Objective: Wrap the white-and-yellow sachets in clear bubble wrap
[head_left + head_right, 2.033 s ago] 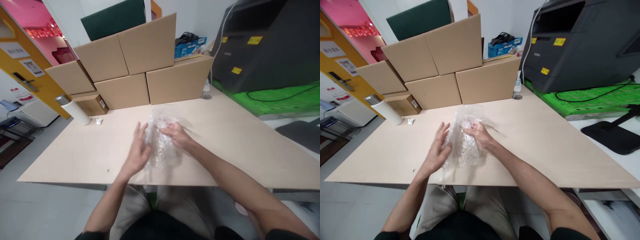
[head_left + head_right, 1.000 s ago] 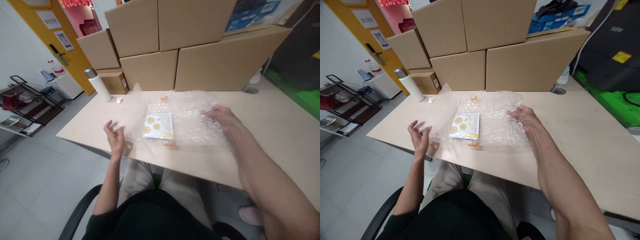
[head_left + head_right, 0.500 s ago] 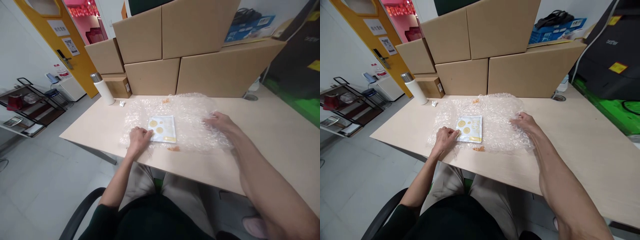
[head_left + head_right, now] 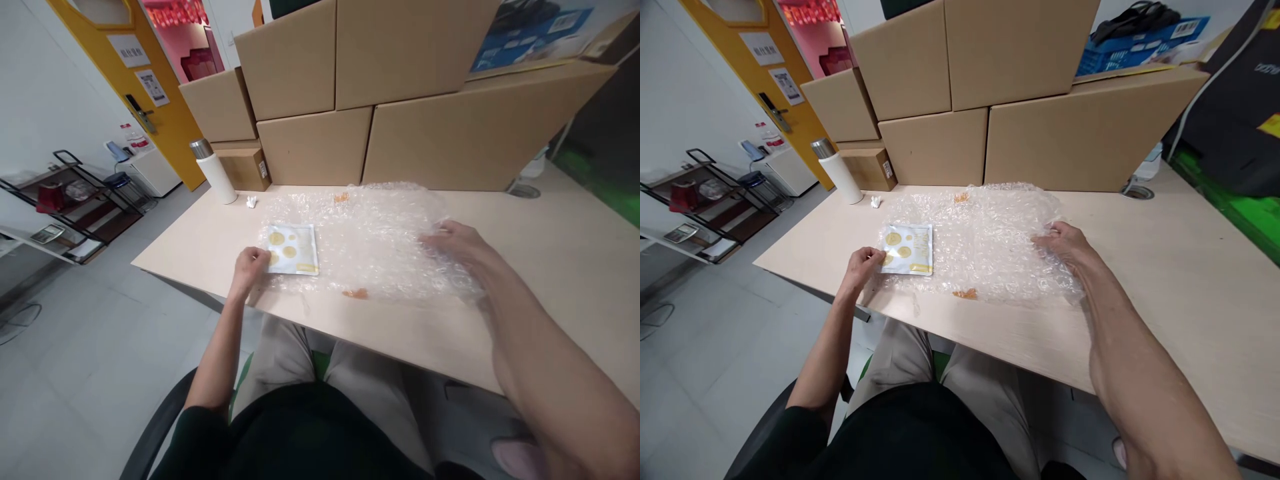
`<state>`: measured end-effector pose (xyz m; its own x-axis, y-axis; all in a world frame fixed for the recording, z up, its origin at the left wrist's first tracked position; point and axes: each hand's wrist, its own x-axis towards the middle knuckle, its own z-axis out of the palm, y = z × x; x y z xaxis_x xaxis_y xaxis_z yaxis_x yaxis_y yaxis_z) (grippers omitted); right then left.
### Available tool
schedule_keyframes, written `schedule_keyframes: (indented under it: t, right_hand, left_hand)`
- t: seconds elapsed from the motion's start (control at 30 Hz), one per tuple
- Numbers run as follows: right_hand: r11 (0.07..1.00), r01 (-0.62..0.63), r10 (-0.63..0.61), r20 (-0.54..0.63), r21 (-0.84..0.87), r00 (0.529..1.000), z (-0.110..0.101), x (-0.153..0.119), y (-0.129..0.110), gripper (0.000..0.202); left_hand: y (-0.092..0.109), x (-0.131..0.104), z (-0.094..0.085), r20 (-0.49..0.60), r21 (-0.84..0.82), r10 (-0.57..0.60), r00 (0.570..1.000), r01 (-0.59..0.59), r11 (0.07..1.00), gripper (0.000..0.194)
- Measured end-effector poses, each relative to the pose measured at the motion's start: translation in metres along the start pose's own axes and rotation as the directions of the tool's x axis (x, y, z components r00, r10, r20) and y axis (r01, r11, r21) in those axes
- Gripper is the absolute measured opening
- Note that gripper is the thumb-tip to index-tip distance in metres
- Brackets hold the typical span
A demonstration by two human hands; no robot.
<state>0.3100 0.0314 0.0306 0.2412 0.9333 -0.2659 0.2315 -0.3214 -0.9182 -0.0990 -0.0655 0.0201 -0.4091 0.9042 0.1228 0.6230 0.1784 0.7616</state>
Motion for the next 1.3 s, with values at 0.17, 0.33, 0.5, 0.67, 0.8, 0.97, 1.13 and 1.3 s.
schedule_keyframes:
  t: [0.17,0.33,0.5,0.67,0.8,0.97,1.13,1.3]
  right_hand:
    - [1.0,-0.013,0.012,-0.053,-0.012,0.999,0.001,-0.001,0.001,0.03]
    - [0.998,0.023,-0.029,-0.101,-0.062,0.994,-0.002,-0.001,0.006,0.049]
    - [0.856,0.265,-0.41,-0.272,-0.444,0.871,-0.014,0.005,0.002,0.051]
    - [0.612,0.681,-0.739,0.016,-0.403,0.674,0.028,-0.036,-0.022,0.037]
    - [0.459,0.835,-0.706,0.446,-0.304,0.55,0.103,-0.08,-0.031,0.04]
    - [0.454,0.804,-0.487,0.649,-0.384,0.585,0.171,-0.092,-0.028,0.046]
    - [0.273,0.822,-0.513,0.648,-0.499,0.563,0.191,-0.097,-0.025,0.039]
    - [0.159,0.888,-0.508,0.735,-0.432,0.449,0.2,-0.114,-0.024,0.041]
  left_hand:
    - [-0.02,0.011,-0.018,0.04,0.193,-0.061,0.997,0.052,0.98,0.029]
    - [-0.025,0.011,-0.015,0.07,0.211,-0.071,0.995,0.055,0.976,0.026]
    - [-0.021,0.006,-0.019,0.078,0.22,-0.041,0.996,0.023,0.975,0.027]
    - [-0.019,0.003,-0.033,0.089,0.322,-0.03,0.996,0.0,0.947,0.03]
    - [-0.022,-0.001,-0.039,0.122,0.365,-0.065,0.99,0.016,0.931,0.03]
    - [-0.024,-0.001,-0.037,0.174,0.297,-0.031,0.984,-0.022,0.955,0.029]
    - [-0.026,0.004,-0.036,0.155,0.271,-0.041,0.987,-0.002,0.963,0.029]
    - [-0.03,0.008,-0.035,0.149,0.203,-0.092,0.984,0.061,0.977,0.032]
